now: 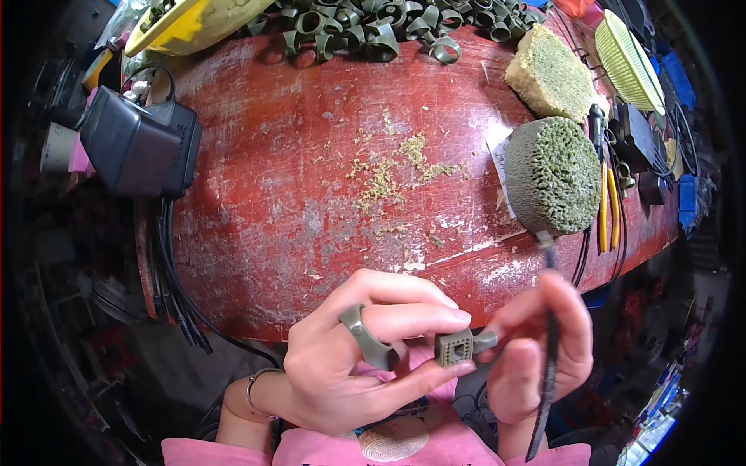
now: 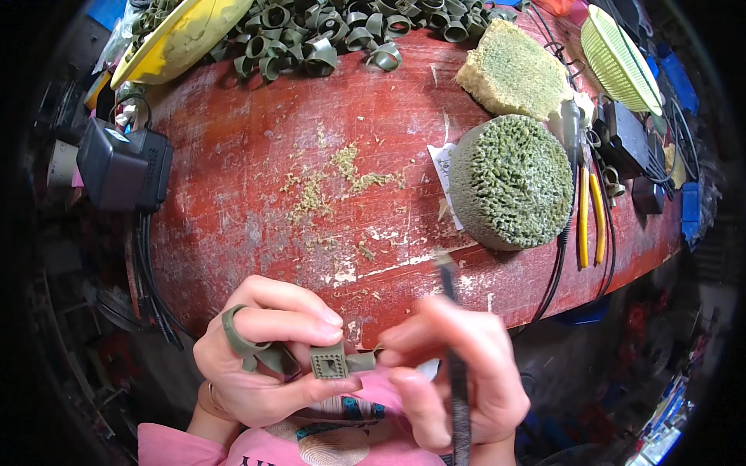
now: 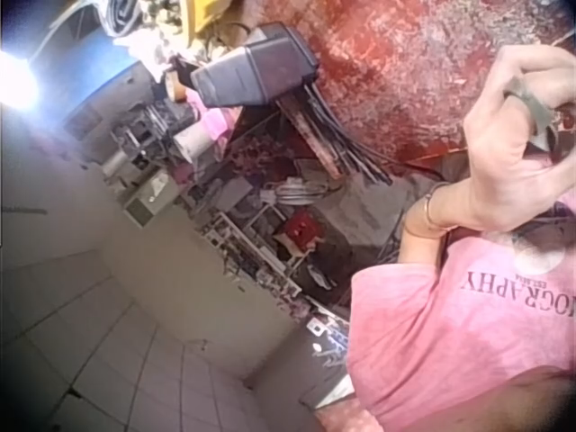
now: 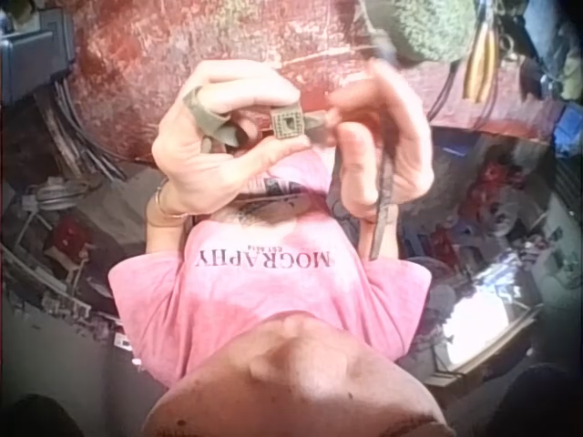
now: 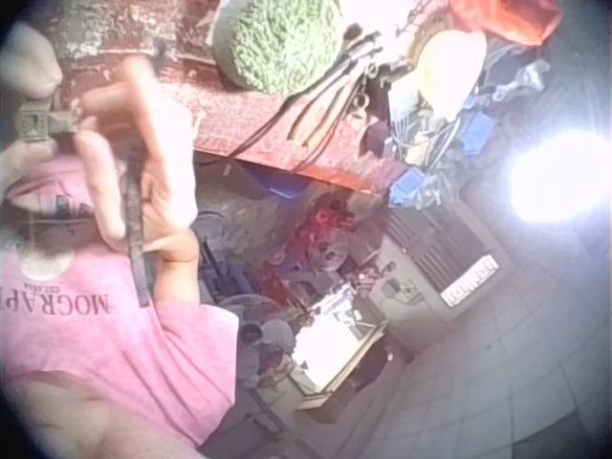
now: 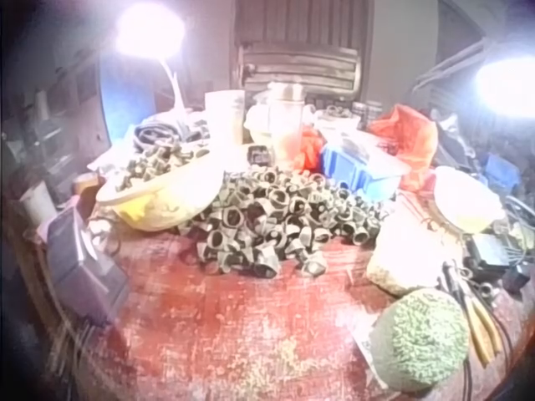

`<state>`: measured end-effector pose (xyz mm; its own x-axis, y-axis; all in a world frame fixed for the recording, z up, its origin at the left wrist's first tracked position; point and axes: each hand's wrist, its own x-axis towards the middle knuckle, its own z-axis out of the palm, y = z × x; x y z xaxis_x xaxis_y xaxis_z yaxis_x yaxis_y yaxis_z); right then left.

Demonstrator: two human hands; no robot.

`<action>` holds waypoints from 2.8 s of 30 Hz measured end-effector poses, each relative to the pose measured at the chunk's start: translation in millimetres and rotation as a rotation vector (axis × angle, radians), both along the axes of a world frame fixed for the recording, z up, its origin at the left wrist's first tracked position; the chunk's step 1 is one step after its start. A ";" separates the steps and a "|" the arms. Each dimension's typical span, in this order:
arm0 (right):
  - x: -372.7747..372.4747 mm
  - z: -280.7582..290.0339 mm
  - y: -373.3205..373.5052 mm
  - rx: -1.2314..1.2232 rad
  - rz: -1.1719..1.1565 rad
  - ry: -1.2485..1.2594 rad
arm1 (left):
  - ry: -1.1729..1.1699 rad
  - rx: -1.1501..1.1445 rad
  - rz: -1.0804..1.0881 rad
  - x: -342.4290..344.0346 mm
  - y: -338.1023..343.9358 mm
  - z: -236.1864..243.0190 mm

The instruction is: Using a soldering iron to attach or repair small green plastic electrical components at a workbench.

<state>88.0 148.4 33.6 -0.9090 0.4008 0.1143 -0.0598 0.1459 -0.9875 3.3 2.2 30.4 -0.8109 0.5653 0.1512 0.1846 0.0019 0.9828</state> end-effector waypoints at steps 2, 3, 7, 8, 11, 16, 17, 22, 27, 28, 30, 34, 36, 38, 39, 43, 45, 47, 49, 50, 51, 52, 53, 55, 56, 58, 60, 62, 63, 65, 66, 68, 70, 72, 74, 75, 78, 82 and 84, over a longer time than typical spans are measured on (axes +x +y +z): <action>4.6 -4.7 -8.0 0.095 -0.138 0.100 | -0.045 0.023 0.008 3.1 0.4 -2.1; 12.5 -3.9 -1.3 0.223 -0.098 0.123 | -0.088 0.047 0.012 4.0 3.4 0.3; 21.0 37.1 32.3 -0.235 0.568 -0.513 | -0.033 0.077 0.014 4.4 -2.9 -4.4; 22.8 46.4 30.9 -0.232 0.554 -0.515 | -0.025 0.098 -0.008 4.0 -0.9 -6.2; 23.7 48.1 15.5 -0.168 0.390 -0.555 | -0.017 0.109 -0.020 4.1 0.9 -6.0; 6.7 35.8 3.9 -0.229 0.272 -0.524 | -0.002 0.123 -0.012 4.5 -0.7 -10.3; 10.1 24.0 -6.7 0.275 0.216 0.060 | 0.002 0.124 -0.019 4.9 -0.4 -9.6; 8.3 19.8 -11.1 0.354 0.189 0.043 | 0.001 0.124 -0.020 5.2 -2.7 -11.0; 13.3 15.6 -8.8 0.348 0.194 0.122 | 0.024 0.129 -0.025 5.8 -0.3 -10.5; 16.9 17.0 -7.5 0.327 0.213 0.073 | 0.023 0.124 -0.020 5.1 -1.0 -10.7; 16.2 13.1 -6.9 0.301 0.239 0.024 | 0.082 0.090 -0.006 3.5 -2.7 -10.9; 13.3 5.2 -11.8 0.427 0.174 0.185 | 0.101 0.091 -0.009 6.9 -1.3 -9.7; 12.3 2.0 -14.6 0.458 0.133 0.199 | 0.101 0.106 -0.023 8.1 -0.5 -9.5; 8.0 -6.7 -18.3 0.497 0.024 0.350 | 0.113 0.096 -0.023 9.2 -1.3 -9.6; 6.6 -8.2 -20.5 0.496 0.024 0.350 | 0.127 0.089 -0.027 9.7 -1.3 -9.4; 6.2 -8.7 -22.6 0.504 -0.073 0.319 | 0.099 0.112 -0.046 10.7 2.3 -10.7; 21.0 1.3 -8.0 0.479 -0.062 0.270 | 0.091 0.142 -0.008 16.1 6.4 -11.4; 43.8 16.1 24.5 -0.136 0.474 -0.487 | 0.063 0.139 -0.025 15.7 1.5 -12.9; 35.7 7.5 9.9 0.022 0.322 -0.221 | 0.001 0.127 -0.016 16.8 7.0 -10.1; 23.4 -1.5 -4.3 0.169 0.190 0.047 | 0.002 0.124 -0.010 16.1 5.2 -12.1; 16.9 -7.0 -11.5 0.311 0.055 0.316 | 0.025 0.122 -0.010 14.4 2.6 -14.6; 16.0 -6.2 -10.9 0.315 0.052 0.315 | 0.047 0.126 -0.020 12.5 2.6 -14.4; 15.3 -5.3 -10.5 0.381 0.047 0.309 | 0.046 0.129 -0.022 11.8 2.6 -13.7; 13.4 -5.6 -10.2 0.450 0.036 0.302 | 0.070 0.113 -0.034 11.2 3.8 -12.1; 11.9 -8.2 -10.6 0.420 0.013 0.359 | 0.070 0.116 -0.040 11.1 5.4 -11.1; 11.1 -10.7 -10.7 0.392 -0.013 0.415 | 0.070 0.124 -0.044 11.1 7.6 -10.4; 11.8 -11.1 -9.5 0.381 -0.023 0.444 | 0.078 0.123 -0.055 11.1 9.6 -9.9; 6.6 -11.3 -11.8 0.358 0.036 0.421 | 0.088 0.104 -0.037 11.8 3.9 -13.9; 4.4 -12.2 -13.2 0.343 0.088 0.398 | 0.088 0.102 -0.019 12.6 1.2 -16.2; 3.1 -13.8 -15.2 0.372 0.066 0.402 | 0.084 0.109 -0.015 12.3 0.9 -17.0; 2.4 -15.0 -16.5 0.397 0.048 0.409 | 0.085 0.110 -0.018 11.9 -0.5 -17.5; 5.5 -10.1 -12.9 0.412 0.027 0.403 | 0.085 0.121 -0.039 11.7 4.3 -13.1; 7.8 -8.8 -12.3 0.420 0.013 0.399 | 0.058 0.130 -0.045 12.2 6.5 -10.4; 9.3 -10.3 -13.6 0.433 -0.060 0.430 | 0.061 0.135 -0.059 11.5 7.9 -9.3; 6.6 -14.6 -15.9 0.426 -0.042 0.442 | 0.063 0.130 -0.051 11.0 4.4 -12.3; 5.6 -16.4 -16.9 0.426 -0.032 0.455 | 0.069 0.123 -0.044 11.2 3.1 -13.4; 4.6 -17.6 -17.0 0.454 -0.034 0.462 | 0.073 0.117 -0.041 10.6 2.8 -13.3; 7.4 -15.1 -16.9 0.464 -0.041 0.427 | 0.071 0.120 -0.030 11.5 4.4 -12.4; 7.4 -16.2 -17.7 0.468 -0.056 0.438 | 0.067 0.120 -0.024 12.3 4.8 -11.2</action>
<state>95.3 130.7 17.4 -0.7175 0.2639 0.6447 -0.4229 0.5704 -0.7042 15.7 7.0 19.2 -0.7830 0.5594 0.2720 0.2481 -0.1200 0.9613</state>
